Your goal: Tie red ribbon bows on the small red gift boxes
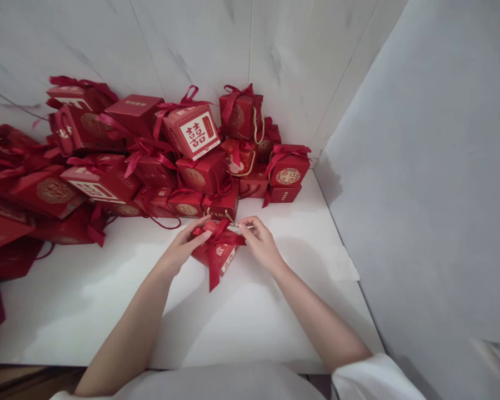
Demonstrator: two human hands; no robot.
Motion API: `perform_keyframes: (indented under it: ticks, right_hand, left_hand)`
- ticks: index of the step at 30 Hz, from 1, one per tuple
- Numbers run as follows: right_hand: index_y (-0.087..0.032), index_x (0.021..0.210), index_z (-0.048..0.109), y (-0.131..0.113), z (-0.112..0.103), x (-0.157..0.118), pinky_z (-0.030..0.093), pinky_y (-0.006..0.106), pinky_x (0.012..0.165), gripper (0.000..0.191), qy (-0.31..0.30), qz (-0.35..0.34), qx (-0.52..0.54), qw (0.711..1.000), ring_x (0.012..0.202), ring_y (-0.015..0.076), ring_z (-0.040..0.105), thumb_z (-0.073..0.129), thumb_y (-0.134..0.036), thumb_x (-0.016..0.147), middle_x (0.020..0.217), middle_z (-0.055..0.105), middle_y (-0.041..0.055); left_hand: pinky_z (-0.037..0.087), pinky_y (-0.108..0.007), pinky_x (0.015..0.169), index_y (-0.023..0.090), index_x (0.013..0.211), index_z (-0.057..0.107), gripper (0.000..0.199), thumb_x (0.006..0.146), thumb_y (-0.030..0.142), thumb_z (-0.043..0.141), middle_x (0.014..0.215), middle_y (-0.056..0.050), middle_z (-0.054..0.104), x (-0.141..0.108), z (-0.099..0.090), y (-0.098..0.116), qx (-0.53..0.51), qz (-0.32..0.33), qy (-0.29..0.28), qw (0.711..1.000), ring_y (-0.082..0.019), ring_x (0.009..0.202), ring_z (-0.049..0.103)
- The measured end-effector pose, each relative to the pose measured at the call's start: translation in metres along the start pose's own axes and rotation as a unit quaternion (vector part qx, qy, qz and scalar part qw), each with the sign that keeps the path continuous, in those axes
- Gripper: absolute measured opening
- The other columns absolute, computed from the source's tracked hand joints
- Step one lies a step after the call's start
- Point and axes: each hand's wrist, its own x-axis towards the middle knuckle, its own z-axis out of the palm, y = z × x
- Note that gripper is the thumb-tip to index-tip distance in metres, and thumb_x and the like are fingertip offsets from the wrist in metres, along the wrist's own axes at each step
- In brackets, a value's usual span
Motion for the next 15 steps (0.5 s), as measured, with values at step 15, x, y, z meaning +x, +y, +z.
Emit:
perform_keyframes:
  ticks: [15]
  right_hand:
    - [-0.023, 0.111, 0.058, -0.008, -0.008, -0.026, 0.05, 0.028, 0.065, 0.036, -0.143, 0.018, 0.022, 0.989, 0.066, 0.0097, 0.056, 0.071, -0.038, 0.081, 0.094, 0.057, 0.0002]
  left_hand:
    - [0.04, -0.022, 0.063, 0.021, 0.105, 0.067, 0.041, 0.068, 0.031, 0.08, 0.075, 0.003, 0.052, 0.001, -0.022, 0.003, -0.02, 0.091, 0.088, 0.992, -0.009, 0.065, 0.049]
